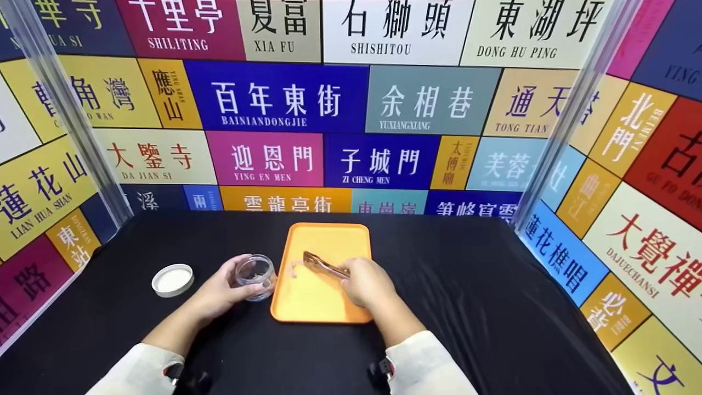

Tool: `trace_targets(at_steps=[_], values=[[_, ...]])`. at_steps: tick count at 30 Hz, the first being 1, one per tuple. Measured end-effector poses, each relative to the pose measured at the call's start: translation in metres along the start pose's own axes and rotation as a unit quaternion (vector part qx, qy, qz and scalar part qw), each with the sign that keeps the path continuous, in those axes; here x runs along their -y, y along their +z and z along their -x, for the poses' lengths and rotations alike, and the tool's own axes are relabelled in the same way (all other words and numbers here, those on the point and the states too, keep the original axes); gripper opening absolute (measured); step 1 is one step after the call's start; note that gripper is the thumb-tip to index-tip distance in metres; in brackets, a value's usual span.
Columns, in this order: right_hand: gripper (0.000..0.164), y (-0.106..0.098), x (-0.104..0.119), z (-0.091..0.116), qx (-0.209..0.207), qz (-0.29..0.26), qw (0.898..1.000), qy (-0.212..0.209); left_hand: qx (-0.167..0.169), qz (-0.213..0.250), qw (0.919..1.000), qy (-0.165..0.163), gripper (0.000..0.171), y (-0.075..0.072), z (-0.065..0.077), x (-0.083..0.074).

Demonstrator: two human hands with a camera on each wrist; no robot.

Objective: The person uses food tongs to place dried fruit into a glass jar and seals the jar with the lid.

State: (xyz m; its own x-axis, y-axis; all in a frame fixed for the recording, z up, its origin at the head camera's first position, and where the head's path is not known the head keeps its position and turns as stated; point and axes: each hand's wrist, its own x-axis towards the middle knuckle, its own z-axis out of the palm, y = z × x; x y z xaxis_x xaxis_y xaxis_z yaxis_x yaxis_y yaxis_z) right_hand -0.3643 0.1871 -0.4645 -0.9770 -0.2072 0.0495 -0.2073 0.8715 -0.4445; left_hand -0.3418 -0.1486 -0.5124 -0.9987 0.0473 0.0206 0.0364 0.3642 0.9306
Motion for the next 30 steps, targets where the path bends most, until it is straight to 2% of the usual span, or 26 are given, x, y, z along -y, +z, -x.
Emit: trace_targets(at_steps=[14,23,30], values=[[0.029,-0.007,0.007,0.002,-0.012,-0.008,1.000,-0.003,-0.003,-0.004,1.0000,0.005,0.102,0.000,0.001,0.001],[0.032,-0.019,0.016,0.010,-0.044,-0.001,0.999,-0.032,-0.007,-0.012,0.9999,0.000,0.104,0.000,0.001,0.000],[0.033,-0.023,0.023,0.015,-0.052,-0.005,0.998,-0.042,-0.006,-0.007,1.0000,0.001,0.102,0.001,-0.001,0.001]])
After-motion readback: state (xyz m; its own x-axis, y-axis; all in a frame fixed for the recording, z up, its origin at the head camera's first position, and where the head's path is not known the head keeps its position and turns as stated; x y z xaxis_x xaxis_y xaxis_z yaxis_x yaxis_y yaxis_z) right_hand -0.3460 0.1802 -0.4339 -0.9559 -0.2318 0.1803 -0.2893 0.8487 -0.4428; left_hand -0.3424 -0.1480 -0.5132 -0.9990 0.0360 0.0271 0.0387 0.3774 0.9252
